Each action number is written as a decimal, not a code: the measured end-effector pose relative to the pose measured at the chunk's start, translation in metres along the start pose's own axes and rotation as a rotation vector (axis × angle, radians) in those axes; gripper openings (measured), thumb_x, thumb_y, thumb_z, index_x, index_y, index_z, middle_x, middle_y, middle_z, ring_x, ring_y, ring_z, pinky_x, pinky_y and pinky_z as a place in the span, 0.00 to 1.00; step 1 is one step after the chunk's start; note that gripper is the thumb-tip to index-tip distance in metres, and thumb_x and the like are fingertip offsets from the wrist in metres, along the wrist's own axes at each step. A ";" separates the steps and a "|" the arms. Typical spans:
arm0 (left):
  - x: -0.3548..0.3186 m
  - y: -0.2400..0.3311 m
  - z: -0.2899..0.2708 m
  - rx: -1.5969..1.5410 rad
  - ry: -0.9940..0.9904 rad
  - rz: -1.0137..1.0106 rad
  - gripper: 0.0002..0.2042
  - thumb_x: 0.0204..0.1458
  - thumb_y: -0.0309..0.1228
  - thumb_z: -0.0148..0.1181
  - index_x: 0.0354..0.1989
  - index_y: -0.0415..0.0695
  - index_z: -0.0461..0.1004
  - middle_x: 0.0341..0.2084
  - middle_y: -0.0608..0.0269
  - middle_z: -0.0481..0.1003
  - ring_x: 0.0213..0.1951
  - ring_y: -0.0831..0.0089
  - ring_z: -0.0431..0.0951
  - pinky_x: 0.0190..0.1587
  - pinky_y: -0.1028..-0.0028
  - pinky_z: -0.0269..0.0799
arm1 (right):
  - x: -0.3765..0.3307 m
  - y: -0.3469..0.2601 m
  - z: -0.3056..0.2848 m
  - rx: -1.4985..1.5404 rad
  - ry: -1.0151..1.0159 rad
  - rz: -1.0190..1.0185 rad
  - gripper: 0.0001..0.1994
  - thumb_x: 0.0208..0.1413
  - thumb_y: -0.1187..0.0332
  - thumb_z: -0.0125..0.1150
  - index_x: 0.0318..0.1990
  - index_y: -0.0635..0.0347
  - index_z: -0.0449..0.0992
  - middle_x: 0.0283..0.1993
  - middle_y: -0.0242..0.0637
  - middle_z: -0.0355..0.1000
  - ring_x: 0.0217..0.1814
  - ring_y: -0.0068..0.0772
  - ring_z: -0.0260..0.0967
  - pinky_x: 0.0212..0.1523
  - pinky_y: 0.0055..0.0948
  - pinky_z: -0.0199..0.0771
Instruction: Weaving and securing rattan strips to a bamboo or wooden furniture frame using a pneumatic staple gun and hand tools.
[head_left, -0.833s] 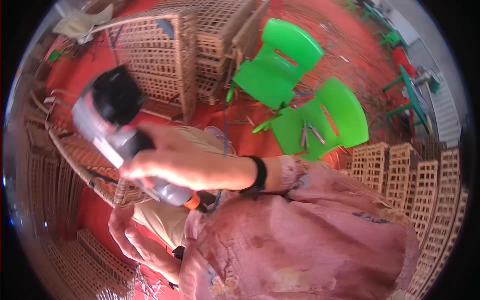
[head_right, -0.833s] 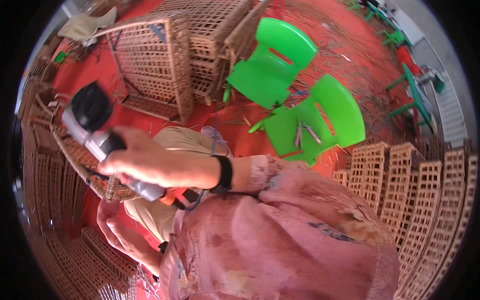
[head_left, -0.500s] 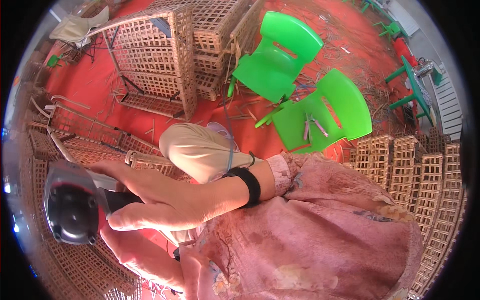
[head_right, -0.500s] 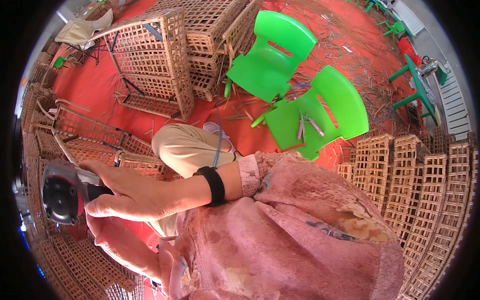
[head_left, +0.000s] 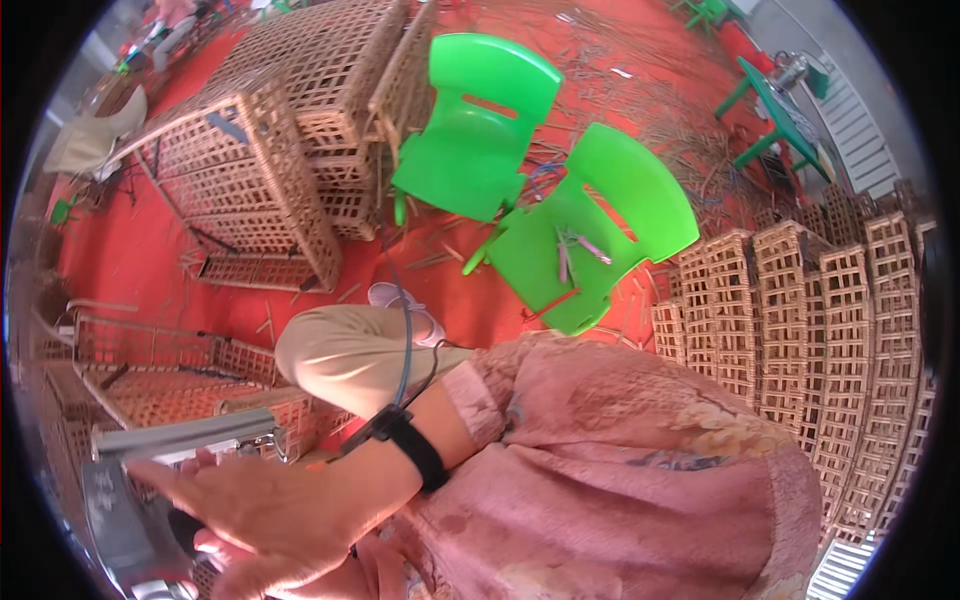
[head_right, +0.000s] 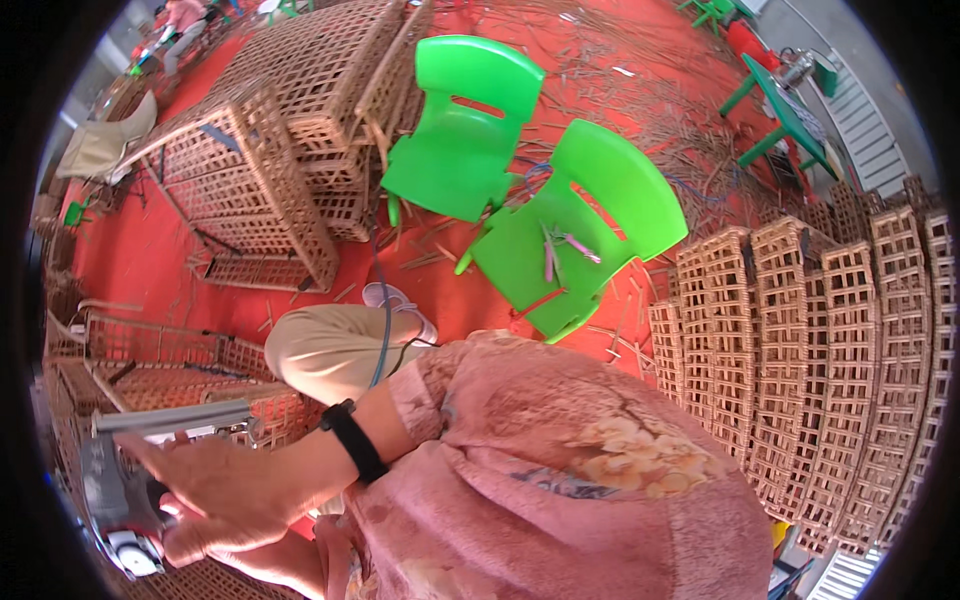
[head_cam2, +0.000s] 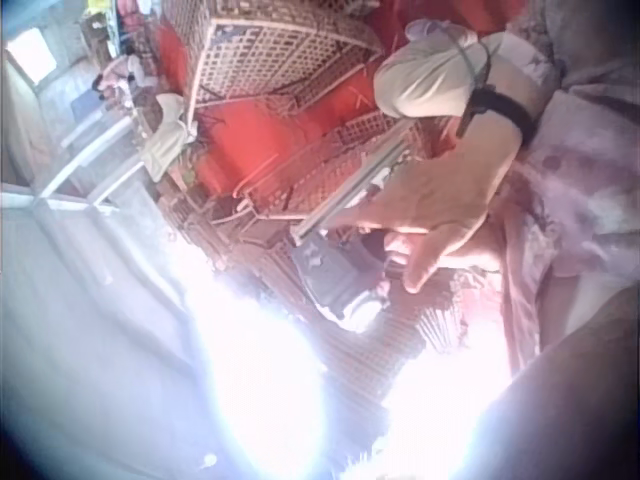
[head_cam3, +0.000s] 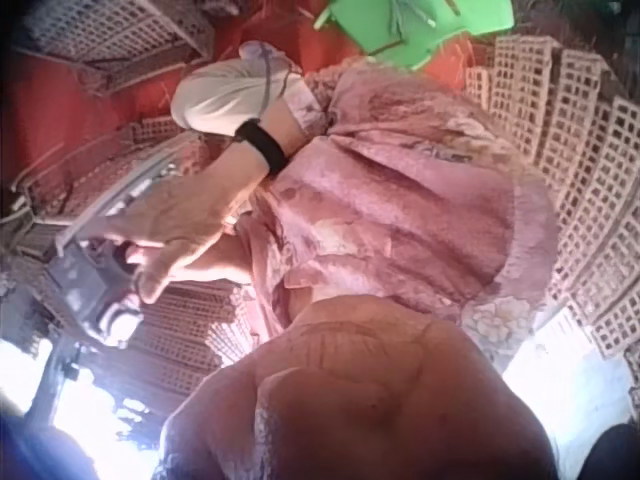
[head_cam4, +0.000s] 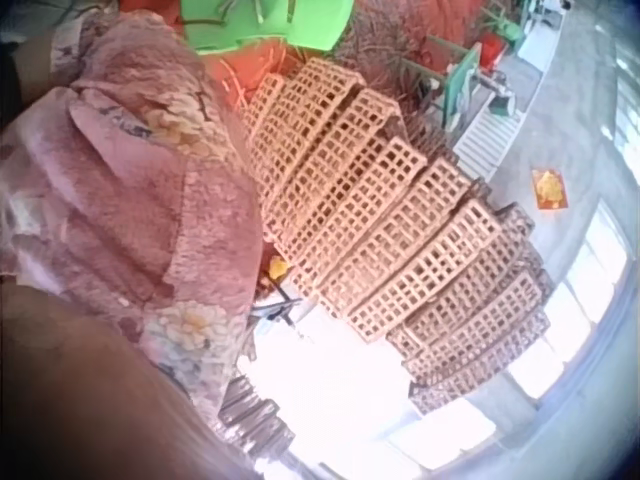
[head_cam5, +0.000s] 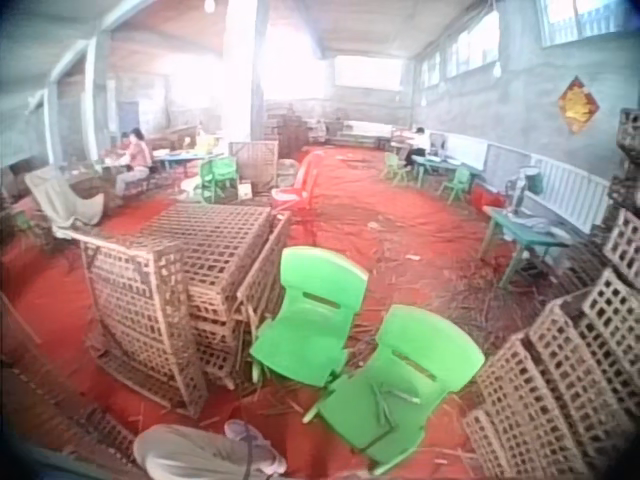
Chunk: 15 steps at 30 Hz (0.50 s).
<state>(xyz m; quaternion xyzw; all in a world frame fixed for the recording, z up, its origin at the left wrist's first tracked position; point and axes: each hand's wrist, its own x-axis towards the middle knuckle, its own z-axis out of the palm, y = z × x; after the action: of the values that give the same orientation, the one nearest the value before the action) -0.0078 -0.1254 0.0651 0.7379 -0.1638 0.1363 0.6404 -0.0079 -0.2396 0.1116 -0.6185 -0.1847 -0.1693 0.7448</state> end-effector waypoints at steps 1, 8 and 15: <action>0.001 -0.004 0.006 -0.010 -0.018 -0.006 0.31 0.61 0.52 0.50 0.61 0.36 0.64 0.53 0.54 0.69 0.47 0.71 0.70 0.49 0.71 0.68 | -0.001 -0.005 -0.005 -0.127 -0.002 0.002 0.62 0.47 0.24 0.48 0.66 0.81 0.40 0.36 0.57 0.70 0.36 0.59 0.70 0.45 0.46 0.69; 0.008 -0.034 0.028 -0.013 -0.078 -0.067 0.31 0.61 0.51 0.50 0.61 0.36 0.63 0.53 0.54 0.69 0.47 0.71 0.70 0.48 0.72 0.68 | 0.002 0.012 -0.017 -0.293 0.144 -0.289 0.56 0.50 0.28 0.50 0.66 0.77 0.46 0.51 0.64 0.67 0.48 0.61 0.71 0.46 0.46 0.73; 0.011 -0.049 0.046 -0.025 -0.114 -0.101 0.31 0.61 0.51 0.51 0.62 0.36 0.63 0.53 0.53 0.69 0.47 0.71 0.70 0.48 0.72 0.68 | -0.007 0.019 -0.039 -0.240 0.200 -0.319 0.54 0.51 0.28 0.49 0.66 0.74 0.51 0.50 0.62 0.68 0.48 0.59 0.71 0.47 0.48 0.73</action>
<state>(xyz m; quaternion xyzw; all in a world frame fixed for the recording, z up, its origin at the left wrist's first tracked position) 0.0222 -0.1654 0.0192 0.7437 -0.1641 0.0594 0.6453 -0.0024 -0.2749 0.0852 -0.6458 -0.1839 -0.3659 0.6443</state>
